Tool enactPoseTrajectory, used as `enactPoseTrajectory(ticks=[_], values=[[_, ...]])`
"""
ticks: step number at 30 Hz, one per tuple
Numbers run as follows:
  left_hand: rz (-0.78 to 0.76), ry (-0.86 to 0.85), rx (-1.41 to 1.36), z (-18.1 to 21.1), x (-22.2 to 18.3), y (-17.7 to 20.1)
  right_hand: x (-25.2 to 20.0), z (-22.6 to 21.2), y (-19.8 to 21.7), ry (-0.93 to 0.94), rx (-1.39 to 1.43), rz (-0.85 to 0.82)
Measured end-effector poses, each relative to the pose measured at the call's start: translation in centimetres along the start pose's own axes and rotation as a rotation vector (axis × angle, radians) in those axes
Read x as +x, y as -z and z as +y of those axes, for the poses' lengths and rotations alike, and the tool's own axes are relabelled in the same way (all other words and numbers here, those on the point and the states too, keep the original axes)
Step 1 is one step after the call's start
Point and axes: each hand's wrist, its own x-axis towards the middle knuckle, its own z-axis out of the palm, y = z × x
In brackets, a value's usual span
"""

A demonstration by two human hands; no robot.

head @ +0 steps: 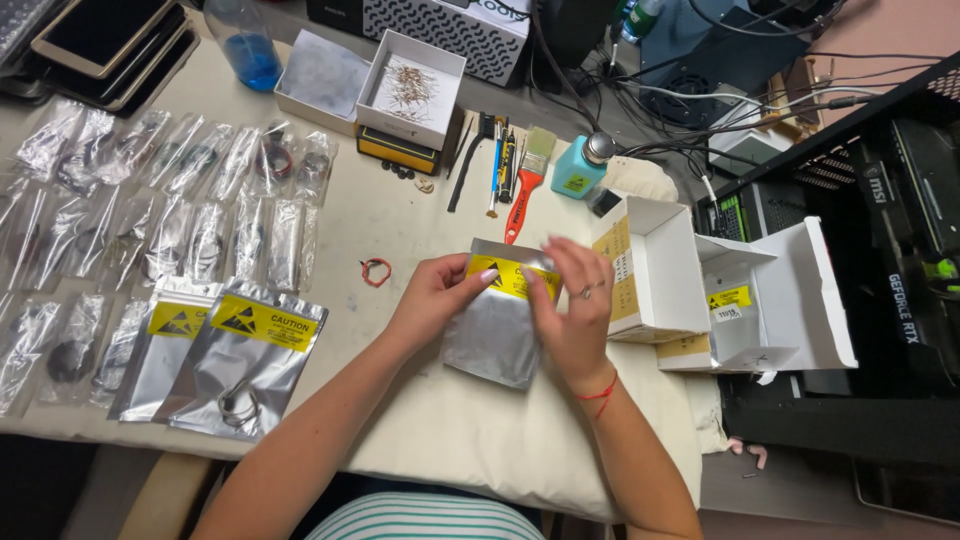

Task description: Packaging small electronic components into individual anti-static bags at a repair station.

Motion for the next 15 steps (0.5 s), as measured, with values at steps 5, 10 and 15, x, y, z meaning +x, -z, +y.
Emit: enactPoseTrajectory(ticks=[5,10,15], values=[[-0.075,-0.022,0.201,-0.1,1.1,1.6,1.7,2.3,0.4,-0.745,0.445,-0.432],[0.010,-0.044,0.235,-0.9,1.4,1.8,2.5,2.1,-0.3,-0.927,0.542,-0.511],[0.385,-0.479,0.470,-1.9,1.5,2.0,1.3,3.1,-2.0,-0.885,0.552,-0.260]])
